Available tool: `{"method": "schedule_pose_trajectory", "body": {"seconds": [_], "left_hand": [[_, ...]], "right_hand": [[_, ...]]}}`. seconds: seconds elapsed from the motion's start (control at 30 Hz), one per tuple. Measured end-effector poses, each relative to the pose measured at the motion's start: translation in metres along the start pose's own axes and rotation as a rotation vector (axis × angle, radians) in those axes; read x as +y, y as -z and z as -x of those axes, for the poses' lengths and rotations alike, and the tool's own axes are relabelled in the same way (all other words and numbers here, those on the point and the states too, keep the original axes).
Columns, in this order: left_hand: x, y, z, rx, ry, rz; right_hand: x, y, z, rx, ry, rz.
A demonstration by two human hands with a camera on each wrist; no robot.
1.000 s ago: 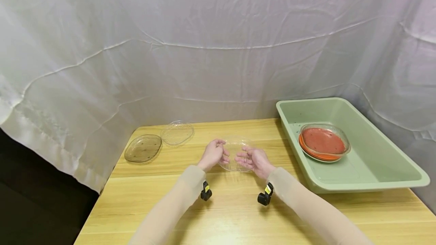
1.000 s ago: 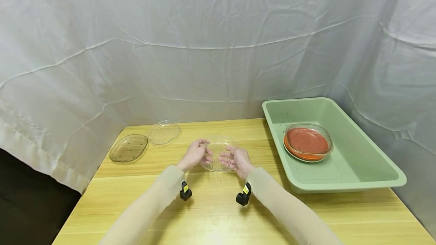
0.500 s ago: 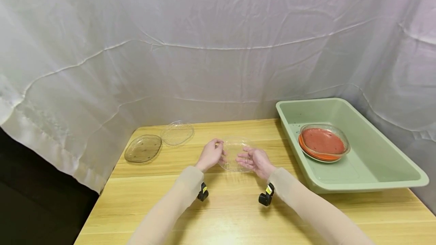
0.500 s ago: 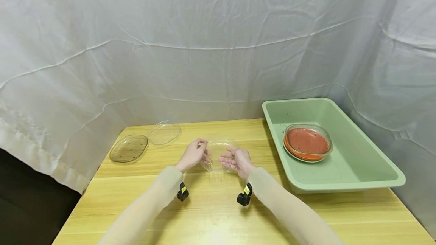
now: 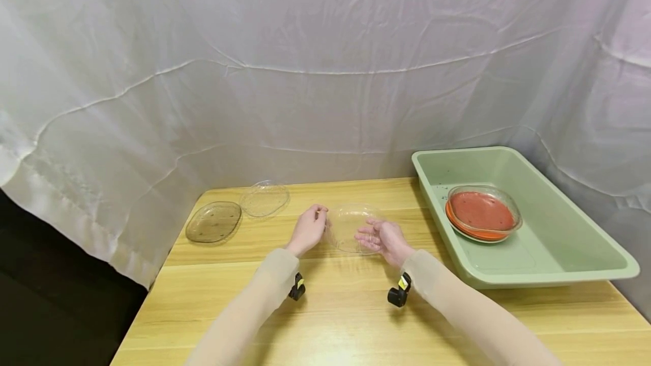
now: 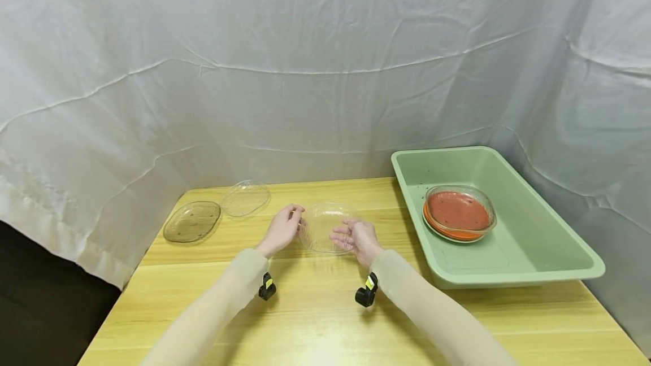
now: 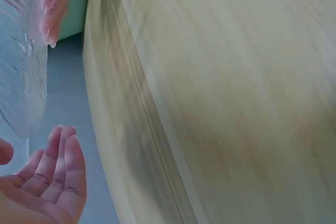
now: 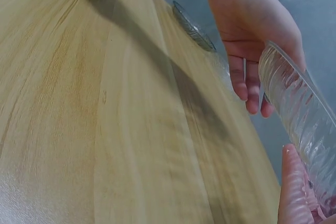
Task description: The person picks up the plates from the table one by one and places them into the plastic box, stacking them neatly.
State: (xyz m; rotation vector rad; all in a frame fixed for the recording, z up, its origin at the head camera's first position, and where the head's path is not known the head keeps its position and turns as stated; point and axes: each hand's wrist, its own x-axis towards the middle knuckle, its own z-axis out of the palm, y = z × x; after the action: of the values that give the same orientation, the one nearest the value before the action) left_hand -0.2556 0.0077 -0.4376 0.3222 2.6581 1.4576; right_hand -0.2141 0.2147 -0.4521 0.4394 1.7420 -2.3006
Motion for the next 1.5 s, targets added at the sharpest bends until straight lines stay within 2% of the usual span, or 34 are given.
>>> {"method": "schedule_pose_trajectory", "body": {"seconds": [0.37,0.63,0.83,1.17,1.5], "left_hand": [[-0.008,0.002,-0.002,0.062,-0.055,-0.066],[-0.007,0.004,-0.001,0.056,-0.056,-0.079],[-0.006,-0.002,-0.002,0.048,-0.089,-0.108],[0.007,-0.017,-0.002,-0.019,-0.183,-0.128],[0.028,-0.038,-0.003,-0.072,-0.265,-0.153]], "right_hand": [[-0.011,0.003,0.006,-0.014,0.018,0.024],[-0.029,0.006,0.016,-0.008,0.036,0.010],[-0.043,0.008,0.021,-0.014,0.046,-0.015],[-0.075,0.020,0.029,0.013,0.075,-0.027],[-0.106,0.051,0.035,-0.036,0.098,-0.058]]}}
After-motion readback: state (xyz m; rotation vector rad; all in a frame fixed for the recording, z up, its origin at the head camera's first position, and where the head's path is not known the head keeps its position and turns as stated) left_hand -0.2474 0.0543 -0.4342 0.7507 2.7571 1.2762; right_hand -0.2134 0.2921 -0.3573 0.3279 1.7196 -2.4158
